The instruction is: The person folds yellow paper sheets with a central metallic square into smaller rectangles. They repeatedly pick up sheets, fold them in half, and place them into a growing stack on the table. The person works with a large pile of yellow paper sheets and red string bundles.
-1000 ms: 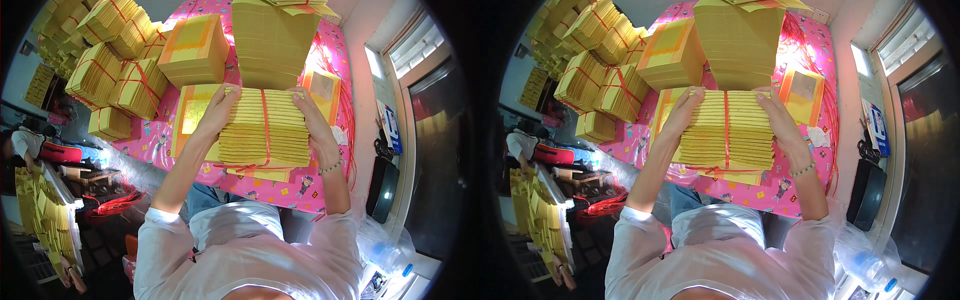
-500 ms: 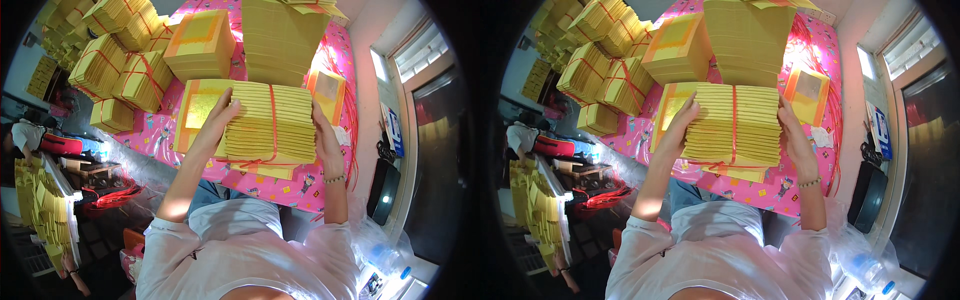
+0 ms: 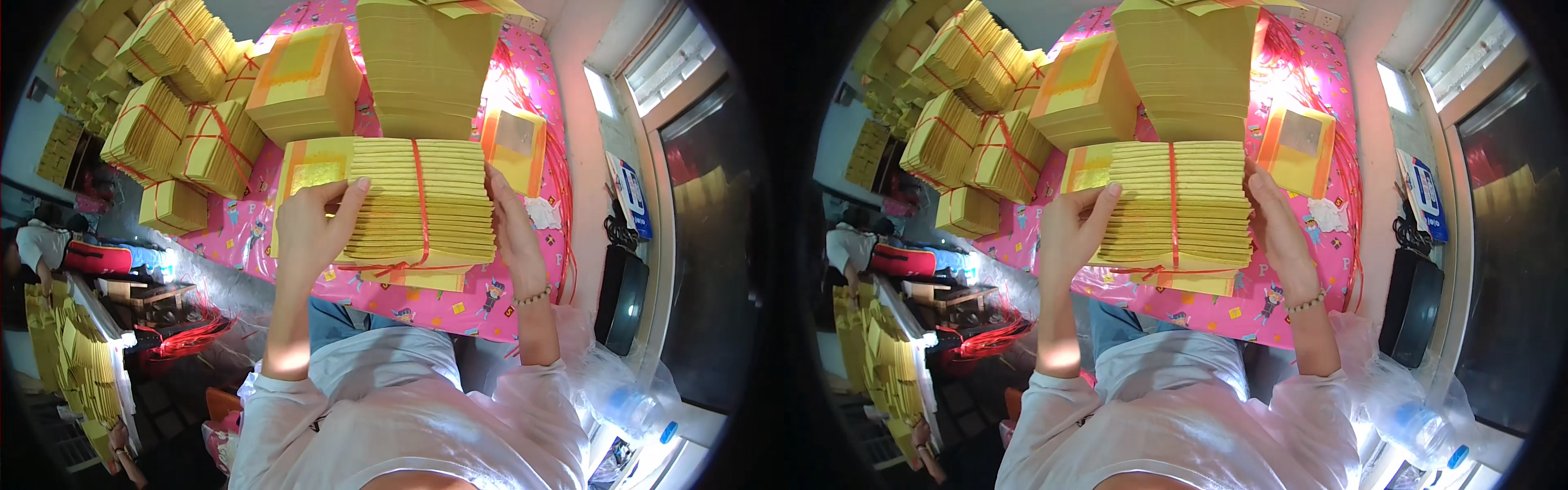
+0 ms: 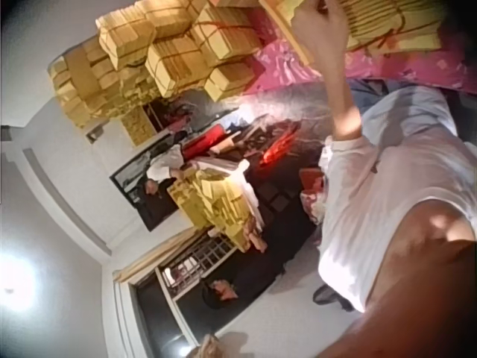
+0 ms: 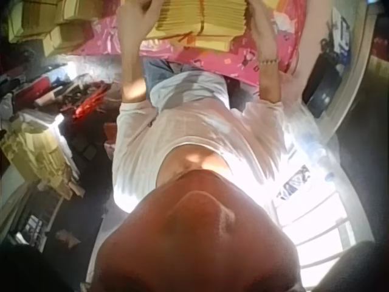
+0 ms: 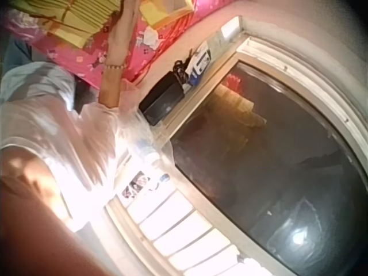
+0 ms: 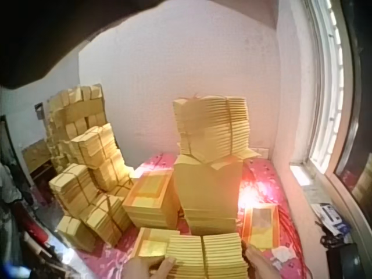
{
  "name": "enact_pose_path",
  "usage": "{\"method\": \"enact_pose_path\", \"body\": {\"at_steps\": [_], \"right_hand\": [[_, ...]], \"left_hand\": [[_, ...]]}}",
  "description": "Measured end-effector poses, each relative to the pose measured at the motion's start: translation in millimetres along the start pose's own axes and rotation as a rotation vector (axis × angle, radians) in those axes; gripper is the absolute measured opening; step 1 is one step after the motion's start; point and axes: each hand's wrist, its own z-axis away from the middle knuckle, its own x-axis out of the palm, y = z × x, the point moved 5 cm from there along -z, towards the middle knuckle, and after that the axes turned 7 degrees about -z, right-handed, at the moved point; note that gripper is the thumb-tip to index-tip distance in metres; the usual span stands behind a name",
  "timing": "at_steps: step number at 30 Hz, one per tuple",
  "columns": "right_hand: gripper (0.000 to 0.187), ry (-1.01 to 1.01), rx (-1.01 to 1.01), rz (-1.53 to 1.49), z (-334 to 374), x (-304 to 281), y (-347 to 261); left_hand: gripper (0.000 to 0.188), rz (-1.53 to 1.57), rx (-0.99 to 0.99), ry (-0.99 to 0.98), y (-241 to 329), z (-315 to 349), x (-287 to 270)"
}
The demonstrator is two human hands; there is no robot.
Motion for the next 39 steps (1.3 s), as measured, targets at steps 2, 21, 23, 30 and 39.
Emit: {"method": "enact_pose_path", "body": {"at_steps": [2, 21, 23, 30, 39], "right_hand": [[0.063, 0.019, 0.022, 0.004, -4.3, -1.4, 0.4], [0.055, 0.128, 0.171, -0.041, -9.0, 0.3, 15.9], [0.057, 0.094, 0.151, -0.038, -10.4, -0.9, 15.9], [0.068, 0.061, 0.086, 0.016, -29.5, -13.1, 11.7], [0.070, 0.005, 0.128, -0.012, -34.3, -5.1, 13.2]], "left_hand": [[0.049, -0.093, 0.023, -0.018, 5.1, -4.2, -1.4], [0.047, -0.272, 0.168, 0.089, 10.7, -5.6, -0.7], [0.046, -0.180, 0.112, 0.018, 7.5, -3.6, -1.8], [0.047, 0.132, 0.003, -0.009, -13.8, -27.4, 9.0], [0.074, 0.894, -0.147, -0.431, -5.2, -39.4, 52.7]]}}
